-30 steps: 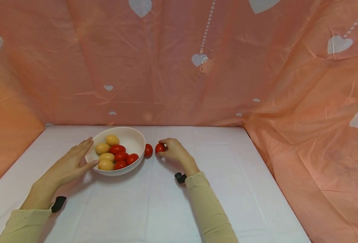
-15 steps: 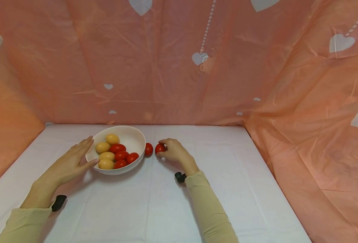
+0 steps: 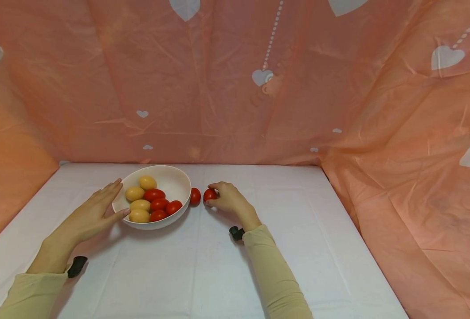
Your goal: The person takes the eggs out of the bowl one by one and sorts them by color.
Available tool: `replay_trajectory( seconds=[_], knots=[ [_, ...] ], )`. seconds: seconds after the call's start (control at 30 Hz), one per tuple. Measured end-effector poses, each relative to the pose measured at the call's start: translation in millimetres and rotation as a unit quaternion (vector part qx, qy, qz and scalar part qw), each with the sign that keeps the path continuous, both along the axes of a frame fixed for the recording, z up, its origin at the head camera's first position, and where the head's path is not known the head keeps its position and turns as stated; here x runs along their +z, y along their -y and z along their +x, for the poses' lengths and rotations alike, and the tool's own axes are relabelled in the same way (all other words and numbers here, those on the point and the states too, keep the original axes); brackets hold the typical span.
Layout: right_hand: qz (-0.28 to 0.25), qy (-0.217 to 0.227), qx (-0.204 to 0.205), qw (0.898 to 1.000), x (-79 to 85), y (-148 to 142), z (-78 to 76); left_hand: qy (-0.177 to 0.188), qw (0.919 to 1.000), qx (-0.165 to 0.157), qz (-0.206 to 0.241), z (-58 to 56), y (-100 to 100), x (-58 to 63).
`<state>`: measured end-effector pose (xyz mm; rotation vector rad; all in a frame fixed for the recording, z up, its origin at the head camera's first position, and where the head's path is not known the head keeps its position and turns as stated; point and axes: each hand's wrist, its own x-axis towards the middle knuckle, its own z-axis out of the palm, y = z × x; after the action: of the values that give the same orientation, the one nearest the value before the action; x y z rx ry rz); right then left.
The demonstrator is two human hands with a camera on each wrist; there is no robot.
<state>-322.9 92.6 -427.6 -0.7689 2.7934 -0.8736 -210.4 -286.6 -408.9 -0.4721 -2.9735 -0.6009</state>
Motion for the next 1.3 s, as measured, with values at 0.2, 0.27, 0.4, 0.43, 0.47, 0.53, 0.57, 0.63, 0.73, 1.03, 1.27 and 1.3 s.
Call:
replay_trajectory(
  seconds=[0.2, 0.27, 0.4, 0.43, 0.47, 0.53, 0.57, 0.63, 0.73, 1.03, 1.27, 1.3],
  knots=[
    [-0.009, 0.002, 0.002, 1.0, -1.2, -0.5, -0.9, -0.002, 1.0, 0.001, 0.001, 0.1, -0.3, -0.4],
    [-0.012, 0.003, 0.002, 1.0, -0.9, -0.8, -0.9, 0.0, 1.0, 0.002, 0.001, 0.3, -0.3, 0.0],
    [-0.02, -0.013, 0.003, 1.0, 0.5, -1.0, -0.9, 0.003, 1.0, 0.003, -0.001, 0.4, -0.4, 0.6],
    [-0.024, -0.021, 0.005, 0.999, 1.1, -1.1, -0.8, 0.002, 1.0, 0.003, -0.001, 0.3, -0.3, 0.5],
    [-0.029, -0.029, 0.006, 0.999, 1.9, -1.0, -0.6, 0.003, 1.0, 0.003, -0.001, 0.4, -0.4, 0.6],
    [-0.044, -0.05, 0.01, 0.998, 3.4, -0.8, -0.9, 0.004, 1.0, 0.003, -0.001, 0.4, -0.4, 0.7],
    [-0.053, -0.061, 0.011, 0.997, 4.5, -0.3, -0.8, 0.005, 1.0, 0.003, -0.001, 0.5, -0.4, 0.7],
    [-0.073, -0.08, 0.013, 0.994, 7.5, 1.0, -0.1, 0.007, 1.0, 0.003, 0.0, 0.7, -0.4, 1.0],
    [-0.095, -0.103, 0.011, 0.99, 13.1, 4.3, 1.0, 0.01, 0.9999, 0.004, 0.002, 1.0, -0.4, 1.3],
    [-0.103, -0.154, 0.052, 0.981, 35.9, 25.6, 6.0, 0.007, 1.0, 0.005, 0.001, 1.4, -0.2, 2.1],
    [-0.073, -0.18, 0.097, 0.976, 40.6, 45.5, 5.9, 0.0, 1.0, 0.0, 0.001, 0.2, 0.3, 1.1],
    [-0.066, -0.181, 0.101, 0.976, 41.0, 48.1, 6.0, 0.0, 1.0, 0.0, 0.001, 0.1, 0.3, 0.8]
  ],
)
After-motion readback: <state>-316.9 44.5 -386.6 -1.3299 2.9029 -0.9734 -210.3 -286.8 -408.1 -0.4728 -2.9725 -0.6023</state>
